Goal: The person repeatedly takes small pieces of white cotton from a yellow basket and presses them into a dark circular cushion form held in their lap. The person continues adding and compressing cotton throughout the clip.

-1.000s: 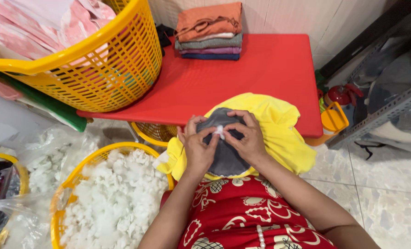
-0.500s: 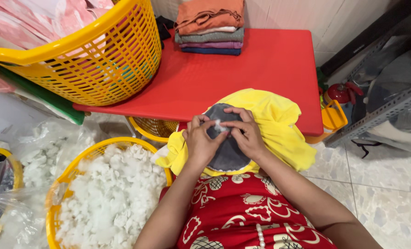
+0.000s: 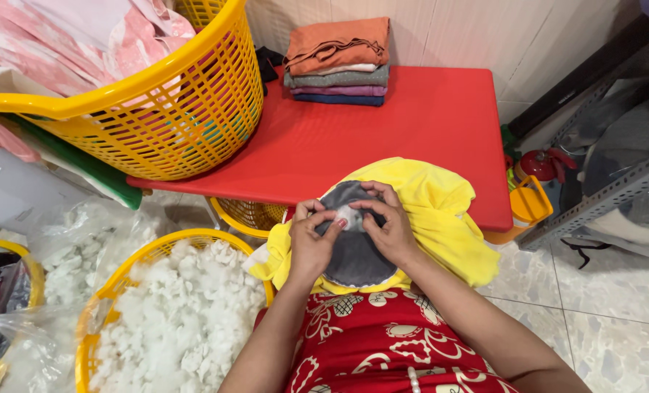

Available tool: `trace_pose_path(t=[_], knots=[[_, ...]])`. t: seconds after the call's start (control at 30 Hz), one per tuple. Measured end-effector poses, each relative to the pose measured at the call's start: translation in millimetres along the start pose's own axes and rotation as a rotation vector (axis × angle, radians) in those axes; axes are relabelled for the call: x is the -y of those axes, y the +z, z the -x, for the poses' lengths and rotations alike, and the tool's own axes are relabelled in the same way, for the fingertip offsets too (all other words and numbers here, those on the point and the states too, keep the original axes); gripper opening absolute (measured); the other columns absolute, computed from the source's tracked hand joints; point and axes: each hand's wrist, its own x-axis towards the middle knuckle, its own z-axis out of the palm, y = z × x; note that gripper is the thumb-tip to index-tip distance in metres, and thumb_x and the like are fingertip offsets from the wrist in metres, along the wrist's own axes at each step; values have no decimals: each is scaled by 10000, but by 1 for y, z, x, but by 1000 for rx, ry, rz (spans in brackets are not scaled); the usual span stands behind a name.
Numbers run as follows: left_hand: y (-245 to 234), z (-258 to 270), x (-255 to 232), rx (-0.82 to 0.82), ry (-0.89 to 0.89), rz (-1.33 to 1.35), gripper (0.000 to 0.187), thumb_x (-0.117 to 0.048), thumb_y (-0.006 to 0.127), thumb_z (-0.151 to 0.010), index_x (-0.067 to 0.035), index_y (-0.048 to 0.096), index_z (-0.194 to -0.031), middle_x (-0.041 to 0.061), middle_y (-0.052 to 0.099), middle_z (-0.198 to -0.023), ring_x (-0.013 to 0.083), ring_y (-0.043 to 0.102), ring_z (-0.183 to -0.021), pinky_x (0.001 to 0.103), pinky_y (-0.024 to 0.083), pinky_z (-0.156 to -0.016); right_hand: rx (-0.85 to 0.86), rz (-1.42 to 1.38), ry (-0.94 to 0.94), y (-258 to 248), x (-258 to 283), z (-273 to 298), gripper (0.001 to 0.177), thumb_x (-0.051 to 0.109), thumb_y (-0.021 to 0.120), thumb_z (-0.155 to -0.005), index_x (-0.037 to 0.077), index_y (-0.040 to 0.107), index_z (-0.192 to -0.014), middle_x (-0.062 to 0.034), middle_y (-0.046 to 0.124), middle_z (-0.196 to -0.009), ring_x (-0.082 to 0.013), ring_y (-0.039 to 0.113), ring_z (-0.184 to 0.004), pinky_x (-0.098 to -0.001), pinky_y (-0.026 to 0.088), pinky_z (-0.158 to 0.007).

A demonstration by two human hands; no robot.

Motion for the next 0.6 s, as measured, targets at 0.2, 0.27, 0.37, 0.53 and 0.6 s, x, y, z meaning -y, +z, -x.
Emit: trace_pose_path(t=[0.2, 0.27, 0.37, 0.53, 0.6], knots=[[-6, -1, 14, 5, -59, 226, 157, -38, 824, -791, 6, 772, -932, 40, 535, -1106, 182, 537, -1094, 283, 424, -986, 7, 48, 2, 0, 3, -1, 318, -12, 677, -797, 107, 769, -1077, -99, 564, -1368, -278, 565, -1250, -388, 463, -1078], [-9, 0, 16, 0, -74, 238, 158, -32, 826, -792, 13, 774, -934, 39, 537, -1104, 180, 532, -1102, 284, 420, -991, 12, 83, -13, 1, 3, 0, 310, -7, 691, -796, 104, 770, -1073, -102, 566, -1369, -283, 562, -1255, -393, 460, -1080], [-12, 2, 14, 4, -110, 275, 157, -39, 826, -805, 16, 775, -942, 35, 542, -1101, 170, 532, -1102, 279, 426, -980, 15, 117, -27, 2, 2, 0, 298, -6, 699, -792, 95, 770, -1063, -109, 568, -1380, -293, 556, -1265, -398, 456, -1083], [-13, 9, 2, 44, -123, 399, 132, -44, 795, -838, 8, 765, -955, 13, 504, -1123, 155, 526, -1095, 260, 451, -964, 34, 117, -24, 0, 12, -4, 299, 13, 707, -796, 104, 761, -1076, -105, 566, -1400, -292, 562, -1272, -396, 464, -1088], [-11, 9, -2, 28, -88, 355, 135, -32, 803, -834, 16, 760, -953, 21, 501, -1122, 164, 520, -1087, 257, 437, -960, 26, 119, -68, -4, 21, -2, 394, 52, 723, -752, 117, 726, -1141, -118, 523, -1422, -302, 519, -1304, -425, 434, -1117]])
